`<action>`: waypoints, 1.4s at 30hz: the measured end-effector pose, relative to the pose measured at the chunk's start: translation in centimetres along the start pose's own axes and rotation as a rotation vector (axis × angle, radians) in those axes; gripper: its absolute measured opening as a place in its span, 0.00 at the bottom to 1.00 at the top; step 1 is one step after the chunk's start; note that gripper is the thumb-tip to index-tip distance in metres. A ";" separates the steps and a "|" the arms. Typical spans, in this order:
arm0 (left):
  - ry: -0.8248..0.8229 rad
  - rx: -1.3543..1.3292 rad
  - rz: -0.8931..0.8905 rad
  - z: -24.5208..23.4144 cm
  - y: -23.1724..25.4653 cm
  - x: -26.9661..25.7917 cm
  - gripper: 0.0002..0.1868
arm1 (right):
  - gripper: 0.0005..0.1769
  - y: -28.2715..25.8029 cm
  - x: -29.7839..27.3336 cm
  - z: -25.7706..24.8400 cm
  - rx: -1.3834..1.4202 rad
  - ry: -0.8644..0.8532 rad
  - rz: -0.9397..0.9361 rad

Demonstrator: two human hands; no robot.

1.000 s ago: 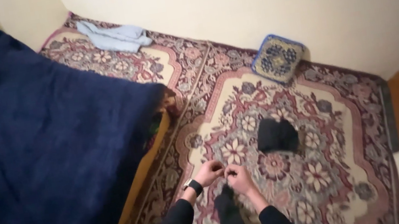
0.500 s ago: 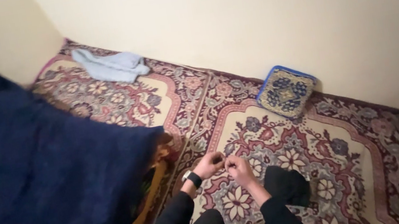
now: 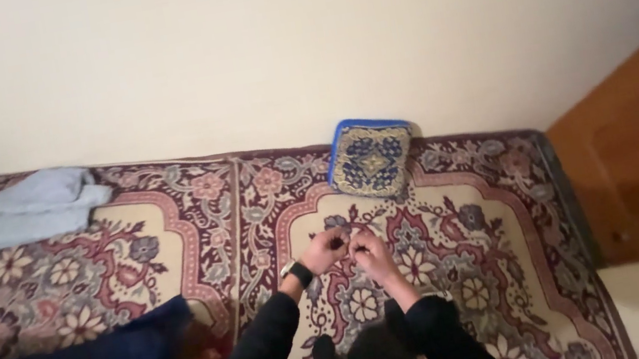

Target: Straightening a carpet on the floor and a blanket on a bed to tidy up the room.

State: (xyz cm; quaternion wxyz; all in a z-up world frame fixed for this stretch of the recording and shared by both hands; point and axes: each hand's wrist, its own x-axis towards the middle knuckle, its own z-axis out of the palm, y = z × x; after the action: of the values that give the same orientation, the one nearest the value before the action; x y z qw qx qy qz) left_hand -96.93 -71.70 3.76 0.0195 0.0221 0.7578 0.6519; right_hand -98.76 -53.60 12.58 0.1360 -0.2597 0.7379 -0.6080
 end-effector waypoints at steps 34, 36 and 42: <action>-0.512 1.449 0.208 0.9 -61.0 73.2 0.16 | 0.20 69.5 47.7 -15.0 -0.022 0.521 0.471; -0.525 1.548 -0.040 2.4 -62.2 73.9 0.13 | 0.20 68.9 47.0 -14.2 0.109 0.567 0.676; -0.809 1.343 0.069 -1.3 -39.6 69.9 0.13 | 0.26 65.7 44.5 -11.8 0.404 0.663 1.107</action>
State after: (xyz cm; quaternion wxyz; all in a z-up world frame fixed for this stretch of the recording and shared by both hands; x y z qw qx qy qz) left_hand -167.09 -74.76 -35.24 0.2564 0.2883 0.9226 -0.0043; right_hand -156.06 -59.98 -43.24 0.2394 0.3874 0.6367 -0.6222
